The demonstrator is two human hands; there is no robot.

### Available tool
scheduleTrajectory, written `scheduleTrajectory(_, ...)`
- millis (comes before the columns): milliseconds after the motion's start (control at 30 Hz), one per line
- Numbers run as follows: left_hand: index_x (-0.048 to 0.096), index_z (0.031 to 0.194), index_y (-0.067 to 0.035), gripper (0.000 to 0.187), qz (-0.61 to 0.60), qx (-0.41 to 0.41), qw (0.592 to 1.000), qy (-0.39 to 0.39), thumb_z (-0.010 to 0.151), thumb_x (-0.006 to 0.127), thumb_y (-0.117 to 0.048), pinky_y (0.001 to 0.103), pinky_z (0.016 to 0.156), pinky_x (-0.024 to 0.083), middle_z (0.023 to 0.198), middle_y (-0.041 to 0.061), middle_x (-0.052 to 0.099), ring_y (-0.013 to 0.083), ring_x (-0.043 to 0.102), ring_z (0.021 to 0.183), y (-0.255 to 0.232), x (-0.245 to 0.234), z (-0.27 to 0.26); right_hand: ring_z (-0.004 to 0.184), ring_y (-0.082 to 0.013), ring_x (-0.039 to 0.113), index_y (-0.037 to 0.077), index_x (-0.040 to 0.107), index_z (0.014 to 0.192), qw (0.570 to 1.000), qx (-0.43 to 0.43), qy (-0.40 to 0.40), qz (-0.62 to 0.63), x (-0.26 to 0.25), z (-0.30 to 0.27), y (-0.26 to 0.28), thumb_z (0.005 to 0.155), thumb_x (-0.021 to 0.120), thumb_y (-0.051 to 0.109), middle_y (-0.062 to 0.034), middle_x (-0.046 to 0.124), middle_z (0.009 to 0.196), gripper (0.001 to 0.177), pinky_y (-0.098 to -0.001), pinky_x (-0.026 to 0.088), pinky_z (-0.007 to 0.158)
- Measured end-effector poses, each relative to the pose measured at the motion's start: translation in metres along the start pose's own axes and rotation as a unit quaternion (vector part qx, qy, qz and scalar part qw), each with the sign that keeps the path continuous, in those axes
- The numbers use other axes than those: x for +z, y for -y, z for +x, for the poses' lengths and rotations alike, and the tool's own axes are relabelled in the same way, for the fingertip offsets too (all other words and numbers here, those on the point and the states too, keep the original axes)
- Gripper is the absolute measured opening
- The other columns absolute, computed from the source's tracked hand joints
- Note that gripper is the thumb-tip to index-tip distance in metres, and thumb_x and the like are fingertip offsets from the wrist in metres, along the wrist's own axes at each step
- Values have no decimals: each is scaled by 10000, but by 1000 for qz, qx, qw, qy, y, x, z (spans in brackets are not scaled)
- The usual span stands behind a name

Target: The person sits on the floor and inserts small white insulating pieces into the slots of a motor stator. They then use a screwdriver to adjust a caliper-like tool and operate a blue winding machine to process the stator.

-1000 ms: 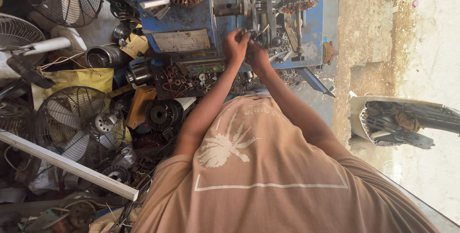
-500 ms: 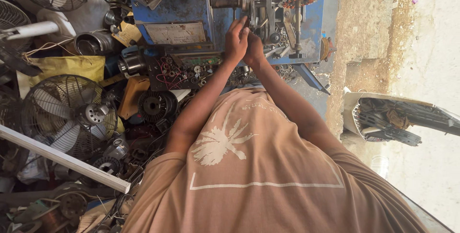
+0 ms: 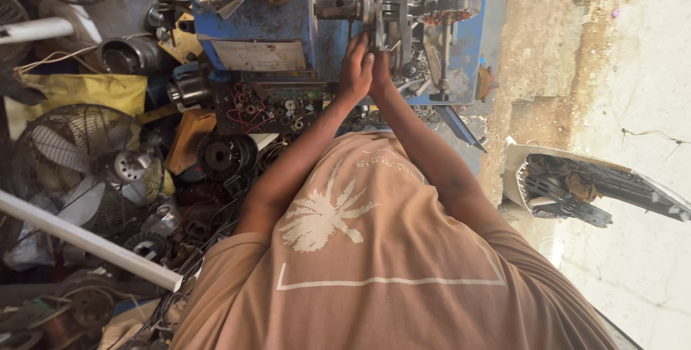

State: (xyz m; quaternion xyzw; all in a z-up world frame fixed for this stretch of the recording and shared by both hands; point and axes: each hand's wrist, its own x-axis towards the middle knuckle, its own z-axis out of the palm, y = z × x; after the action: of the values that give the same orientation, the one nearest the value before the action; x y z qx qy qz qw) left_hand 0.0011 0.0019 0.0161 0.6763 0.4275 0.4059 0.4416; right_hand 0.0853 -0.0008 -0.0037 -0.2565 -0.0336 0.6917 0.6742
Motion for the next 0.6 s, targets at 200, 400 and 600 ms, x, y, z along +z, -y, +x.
scheduleTrajectory(200, 533, 1386, 91, 417, 4, -5, 999, 48, 1017, 543, -102, 428, 1067, 469, 1340, 245, 560, 415, 576, 1251, -24, -22, 3, 1013, -209, 659, 65, 593, 1233, 995, 68, -55, 36, -30, -25, -15, 1086, 397, 258, -88, 666, 1095, 312, -377, 552, 892)
scheduleTrajectory(400, 563, 1345, 100, 409, 1, -17, 998, 64, 1017, 565, -143, 394, 966, 516, 1230, 213, 599, 343, 643, 1112, -18, -28, 15, 712, -135, 604, 109, 571, 1084, 978, 151, -136, 47, -2, -42, 2, 1139, 391, 293, -16, 639, 866, 263, -319, 512, 635)
scheduleTrajectory(600, 703, 1154, 5, 313, -300, -245, 921, 43, 1047, 570, -258, 278, 787, 548, 1014, 54, 737, 123, 708, 884, 13, -18, 23, 526, -62, 292, 93, 535, 1006, 922, 236, -94, 293, 52, -54, 61, 1140, 362, 219, 65, 436, 685, 252, -243, 232, 485)
